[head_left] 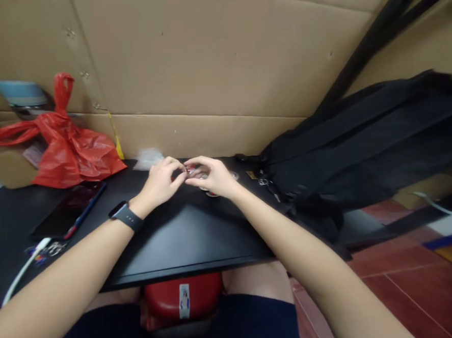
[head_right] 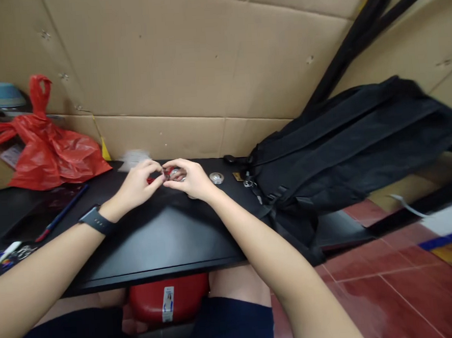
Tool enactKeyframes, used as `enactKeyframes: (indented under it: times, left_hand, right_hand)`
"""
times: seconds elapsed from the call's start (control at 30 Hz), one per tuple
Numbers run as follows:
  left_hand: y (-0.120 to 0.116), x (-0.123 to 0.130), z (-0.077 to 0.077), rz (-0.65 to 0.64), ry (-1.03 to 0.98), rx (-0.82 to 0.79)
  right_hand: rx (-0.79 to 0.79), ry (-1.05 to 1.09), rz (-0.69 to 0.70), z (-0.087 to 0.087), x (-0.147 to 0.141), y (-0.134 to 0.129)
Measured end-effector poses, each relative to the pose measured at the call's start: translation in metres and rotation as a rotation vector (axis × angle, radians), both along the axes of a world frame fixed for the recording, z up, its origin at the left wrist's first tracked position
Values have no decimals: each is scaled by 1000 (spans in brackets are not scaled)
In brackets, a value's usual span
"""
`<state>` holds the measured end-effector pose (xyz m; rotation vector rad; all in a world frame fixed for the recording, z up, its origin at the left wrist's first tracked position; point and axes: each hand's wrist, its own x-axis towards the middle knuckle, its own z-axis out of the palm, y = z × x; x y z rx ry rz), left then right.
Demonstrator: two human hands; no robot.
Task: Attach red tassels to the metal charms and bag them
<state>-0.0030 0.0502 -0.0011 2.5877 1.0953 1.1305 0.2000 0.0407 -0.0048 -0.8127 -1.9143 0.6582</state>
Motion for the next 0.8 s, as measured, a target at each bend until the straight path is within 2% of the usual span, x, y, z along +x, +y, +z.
enactKeyframes:
  times: [0.1, 0.23, 0.33, 0.4, 0.47, 0.57, 0.63, 0.7, 0.8]
  left_hand:
    - [-9, 5, 1, 9, 13, -19]
    - [-9, 6, -1, 28, 57, -21]
    - [-10, 2, 1, 29, 79, 22]
    - [-6, -3, 2, 77, 101, 29]
    - [0, -10, 1, 133, 144, 33]
    - [7, -20, 0, 200, 239, 32]
    - [11, -27, -2, 268, 281, 27]
    - [14, -33, -4, 321, 300, 19]
    - [19, -38, -6, 327, 323, -1]
  right_hand:
    - [-13, 12, -11, -2, 3, -6]
    - [-92, 47, 11, -6, 6, -5]
    - [-84, 20, 13, -2, 6, -6]
    - [-83, 6, 0, 1, 11, -3]
    - [-70, -78, -94, 4, 24, 4]
    - [0, -285, -387, 6, 54, 16]
    - [-41, -449, -517, 4, 77, 23]
    - [-142, -569, -547, 1, 96, 29]
    - [-250, -640, -533, -2, 113, 32]
